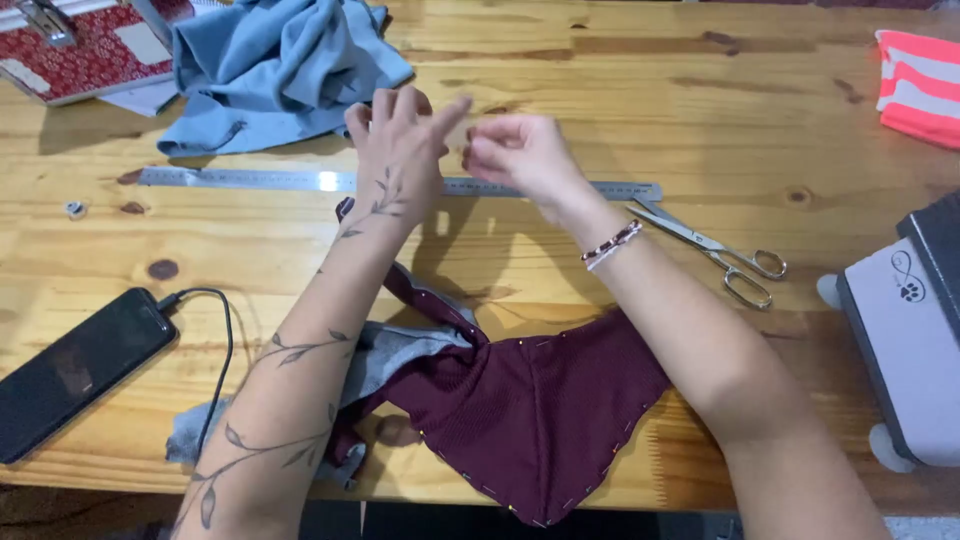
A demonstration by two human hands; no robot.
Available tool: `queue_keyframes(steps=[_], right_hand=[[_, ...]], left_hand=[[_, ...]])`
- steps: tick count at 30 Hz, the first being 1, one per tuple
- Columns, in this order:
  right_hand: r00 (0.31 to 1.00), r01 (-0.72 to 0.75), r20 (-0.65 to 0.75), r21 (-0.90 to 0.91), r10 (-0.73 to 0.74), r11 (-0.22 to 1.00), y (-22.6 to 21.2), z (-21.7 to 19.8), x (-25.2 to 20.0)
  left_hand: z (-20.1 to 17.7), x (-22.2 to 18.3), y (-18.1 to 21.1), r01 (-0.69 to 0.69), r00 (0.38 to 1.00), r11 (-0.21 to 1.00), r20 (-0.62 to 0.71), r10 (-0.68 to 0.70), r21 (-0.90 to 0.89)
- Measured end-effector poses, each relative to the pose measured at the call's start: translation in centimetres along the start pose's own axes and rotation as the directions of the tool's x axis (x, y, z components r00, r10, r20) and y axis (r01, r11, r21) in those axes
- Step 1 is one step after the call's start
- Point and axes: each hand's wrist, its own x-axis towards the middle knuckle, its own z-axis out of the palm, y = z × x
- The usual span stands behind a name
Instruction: The person is pinning two pieces of fabric together along the edges to prepare a garment for sewing.
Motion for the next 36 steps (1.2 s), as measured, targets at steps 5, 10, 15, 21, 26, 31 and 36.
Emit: queue_keyframes(steps=[5, 10, 15, 21, 26, 31, 36], right_hand=[[0.999, -0.035, -0.035, 0.143, 0.041, 0.989, 5.1, -2.1, 2.5], [0.999, -0.02, -0.039, 0.202, 0.028, 0.979, 6.9, -2.6, 3.9], [0.996, -0.031, -0.072, 0.26, 0.052, 0.965, 7.9, -3.1, 4.6], [0.992, 0.016, -0.124, 0.121, -0.001, 0.993, 7.1, -3.5, 4.7], [0.982, 0.097, -0.151, -0.101, -0.112, 0.99, 2.7, -3.0, 2.3], [0.976, 0.136, -0.151, -0.135, -0.156, 0.981, 1.9, -3.4, 2.1], [0.987, 0.076, -0.136, -0.038, -0.08, 0.996, 4.4, -6.3, 3.8]], left_hand=[[0.8, -0.6, 0.9, -0.083, 0.997, 0.997, 0.004, 0.083, 0.0], [0.1, -0.3, 2.2, -0.066, 0.997, 0.997, 0.038, 0.068, -0.046], [0.2, -0.1, 2.9, -0.071, 0.997, 0.997, 0.025, 0.072, -0.026], [2.0, 0.0, 2.1, 0.057, 0.992, 0.995, 0.118, -0.047, -0.081], [3.9, 0.4, 1.5, 0.181, 0.97, 0.958, 0.2, -0.136, -0.224], [3.5, 0.5, 1.3, 0.241, 0.954, 0.941, 0.238, -0.184, -0.236], [3.9, 0.7, 0.6, 0.288, 0.937, 0.932, 0.266, -0.226, -0.221]])
